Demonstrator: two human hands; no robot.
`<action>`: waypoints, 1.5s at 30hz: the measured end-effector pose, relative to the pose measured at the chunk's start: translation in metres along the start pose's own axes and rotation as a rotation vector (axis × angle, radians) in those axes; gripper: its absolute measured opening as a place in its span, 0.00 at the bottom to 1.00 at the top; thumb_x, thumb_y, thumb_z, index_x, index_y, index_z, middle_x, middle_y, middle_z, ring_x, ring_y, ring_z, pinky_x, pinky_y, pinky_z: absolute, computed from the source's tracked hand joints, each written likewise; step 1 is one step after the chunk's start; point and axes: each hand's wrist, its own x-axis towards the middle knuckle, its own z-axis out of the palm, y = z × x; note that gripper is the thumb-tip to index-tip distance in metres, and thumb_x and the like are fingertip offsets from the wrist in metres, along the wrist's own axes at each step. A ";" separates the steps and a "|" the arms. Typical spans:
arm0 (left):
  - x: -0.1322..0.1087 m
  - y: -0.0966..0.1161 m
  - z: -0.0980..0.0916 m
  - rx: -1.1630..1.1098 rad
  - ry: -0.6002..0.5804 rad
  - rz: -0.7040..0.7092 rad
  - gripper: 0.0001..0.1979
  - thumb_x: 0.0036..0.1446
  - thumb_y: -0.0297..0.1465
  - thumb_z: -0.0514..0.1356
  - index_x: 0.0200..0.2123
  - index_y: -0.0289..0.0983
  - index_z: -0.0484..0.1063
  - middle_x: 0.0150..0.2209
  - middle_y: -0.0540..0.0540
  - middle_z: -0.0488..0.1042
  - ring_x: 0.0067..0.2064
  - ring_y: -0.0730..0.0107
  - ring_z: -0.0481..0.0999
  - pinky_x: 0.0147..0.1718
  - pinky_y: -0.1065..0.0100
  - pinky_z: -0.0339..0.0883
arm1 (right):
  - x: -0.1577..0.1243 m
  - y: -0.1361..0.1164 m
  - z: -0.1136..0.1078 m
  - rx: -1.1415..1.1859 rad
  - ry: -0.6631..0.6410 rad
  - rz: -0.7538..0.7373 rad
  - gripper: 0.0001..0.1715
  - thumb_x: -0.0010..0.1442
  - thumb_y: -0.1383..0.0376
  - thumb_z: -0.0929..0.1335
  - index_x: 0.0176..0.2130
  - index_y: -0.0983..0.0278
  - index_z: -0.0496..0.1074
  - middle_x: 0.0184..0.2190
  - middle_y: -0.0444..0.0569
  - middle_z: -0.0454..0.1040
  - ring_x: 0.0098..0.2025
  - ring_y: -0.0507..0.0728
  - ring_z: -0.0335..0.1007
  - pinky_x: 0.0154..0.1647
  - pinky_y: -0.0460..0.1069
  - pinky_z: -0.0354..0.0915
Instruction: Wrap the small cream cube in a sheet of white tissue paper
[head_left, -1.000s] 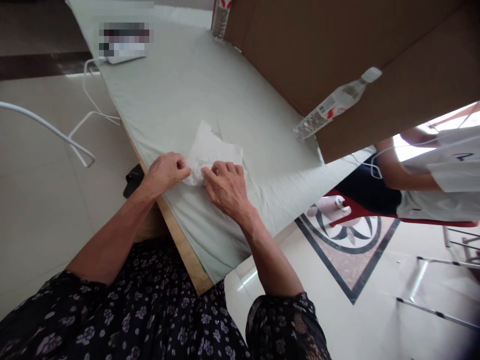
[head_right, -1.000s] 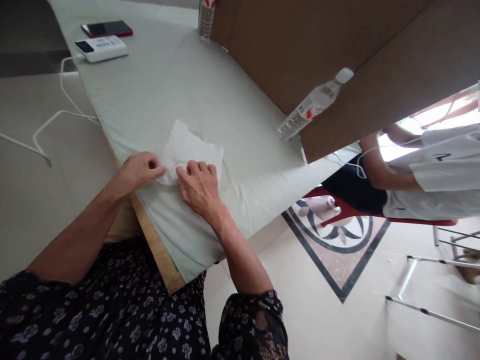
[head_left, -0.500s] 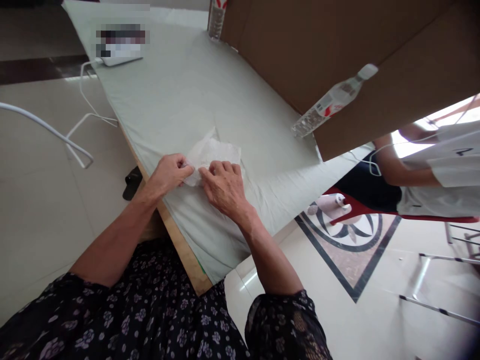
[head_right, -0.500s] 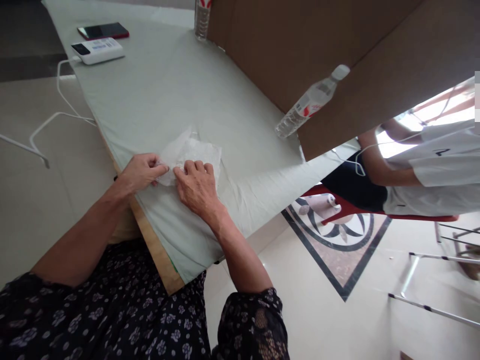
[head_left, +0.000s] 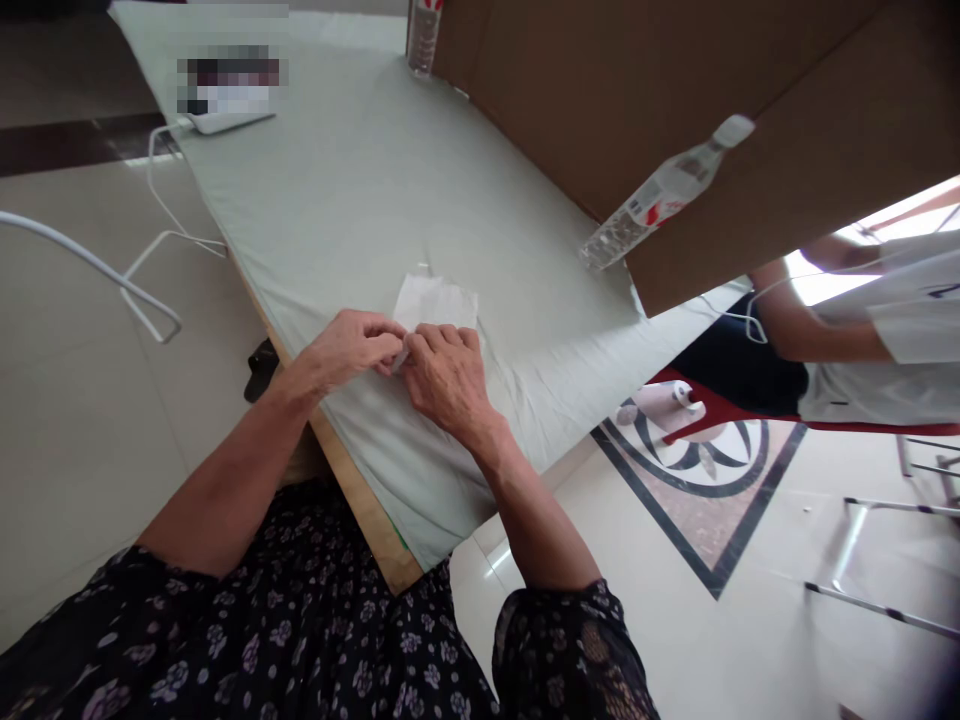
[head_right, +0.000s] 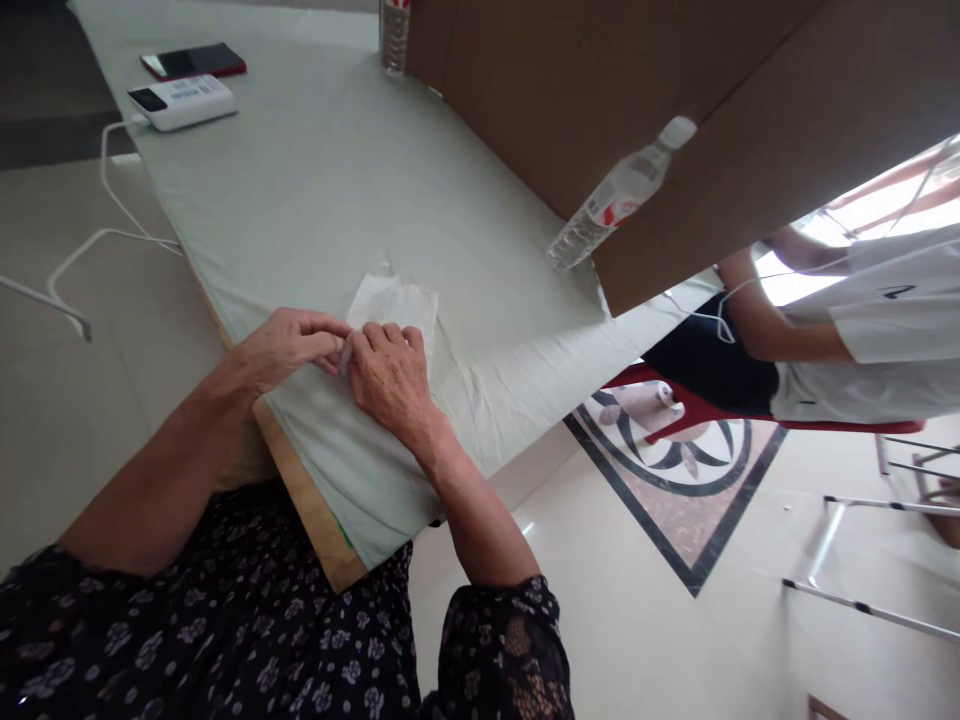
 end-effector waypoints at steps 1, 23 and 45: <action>-0.001 0.001 -0.002 0.042 -0.053 0.037 0.11 0.46 0.29 0.59 0.32 0.36 0.79 0.30 0.50 0.79 0.33 0.69 0.78 0.35 0.69 0.78 | 0.000 0.000 0.001 0.012 0.002 0.004 0.10 0.71 0.65 0.64 0.48 0.63 0.73 0.49 0.55 0.80 0.50 0.65 0.70 0.52 0.59 0.57; -0.003 -0.030 0.016 0.857 0.165 0.662 0.13 0.62 0.25 0.57 0.45 0.38 0.81 0.54 0.39 0.79 0.55 0.55 0.79 0.54 0.57 0.76 | -0.043 0.061 0.031 0.653 0.167 0.697 0.48 0.59 0.40 0.70 0.66 0.64 0.65 0.42 0.53 0.81 0.38 0.61 0.76 0.44 0.57 0.72; -0.001 -0.036 0.017 0.757 0.163 0.705 0.14 0.62 0.24 0.59 0.46 0.39 0.81 0.54 0.41 0.81 0.53 0.57 0.81 0.54 0.56 0.77 | 0.068 0.097 0.027 0.553 0.073 0.361 0.23 0.62 0.71 0.64 0.52 0.62 0.80 0.55 0.54 0.81 0.50 0.58 0.77 0.59 0.56 0.69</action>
